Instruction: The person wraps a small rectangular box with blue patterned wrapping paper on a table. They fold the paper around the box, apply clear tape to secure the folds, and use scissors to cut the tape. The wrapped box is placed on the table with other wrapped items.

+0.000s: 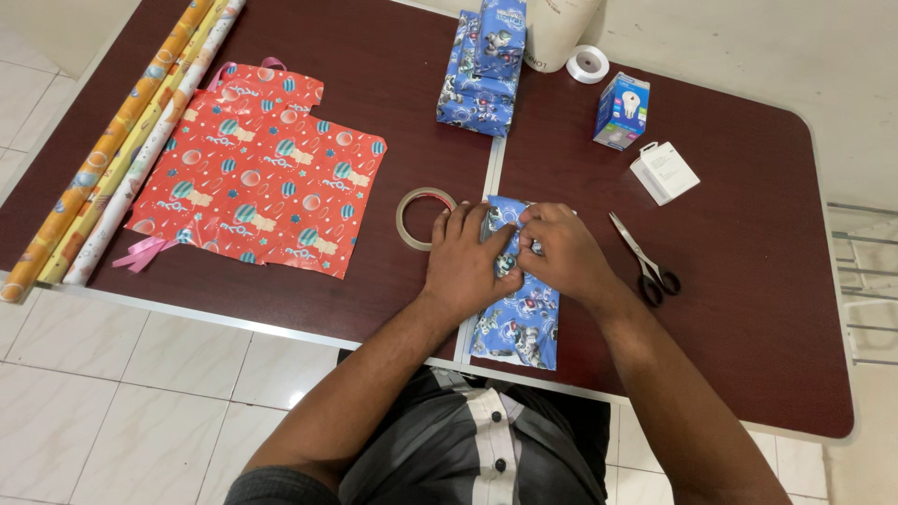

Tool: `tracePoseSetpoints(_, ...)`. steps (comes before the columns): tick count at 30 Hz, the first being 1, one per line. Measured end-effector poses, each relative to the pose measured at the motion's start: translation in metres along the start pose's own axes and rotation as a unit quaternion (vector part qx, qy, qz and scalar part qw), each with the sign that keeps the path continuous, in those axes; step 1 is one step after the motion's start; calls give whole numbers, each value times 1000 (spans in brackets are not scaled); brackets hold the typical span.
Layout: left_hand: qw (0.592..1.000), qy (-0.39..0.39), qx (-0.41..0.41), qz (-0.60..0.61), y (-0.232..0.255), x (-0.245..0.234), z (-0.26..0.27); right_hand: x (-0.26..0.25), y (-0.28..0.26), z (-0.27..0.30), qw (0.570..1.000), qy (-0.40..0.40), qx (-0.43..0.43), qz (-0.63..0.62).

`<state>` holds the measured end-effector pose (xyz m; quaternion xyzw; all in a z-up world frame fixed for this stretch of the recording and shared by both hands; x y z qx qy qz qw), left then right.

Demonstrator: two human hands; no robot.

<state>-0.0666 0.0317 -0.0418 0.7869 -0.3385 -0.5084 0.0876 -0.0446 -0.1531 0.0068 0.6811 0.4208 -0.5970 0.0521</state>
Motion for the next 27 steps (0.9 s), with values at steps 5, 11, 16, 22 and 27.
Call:
tracePoseSetpoints(5, 1000, -11, -2, -6, -1, 1, -1, 3, 5, -1, 1000, -15, 4, 20)
tracePoseSetpoints(11, 999, -29, 0, -20, -2, 3, -2, 0, 6, -1, 998, -49, -3, 46)
tracePoseSetpoints(16, 999, -32, -2, -15, -1, 0, -2, -13, 1, 4, 990, -109, -40, 79)
tracePoseSetpoints(22, 999, -36, -10, -11, 1, -1, -1, -26, 3, 14, 996, -82, 27, -29)
tracePoseSetpoints(27, 999, -33, -10, -4, 0, -1, 0, -21, 3, 19, 997, -29, 5, 67)
Point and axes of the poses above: each hand's wrist, its own z-axis away from the middle knuckle, its own x-axis out of the palm, y = z × x, the point moved 1 cm from there along -z, towards the middle knuckle, and after that the axes turned 8 degrees about -x, right-handed, at the moved point
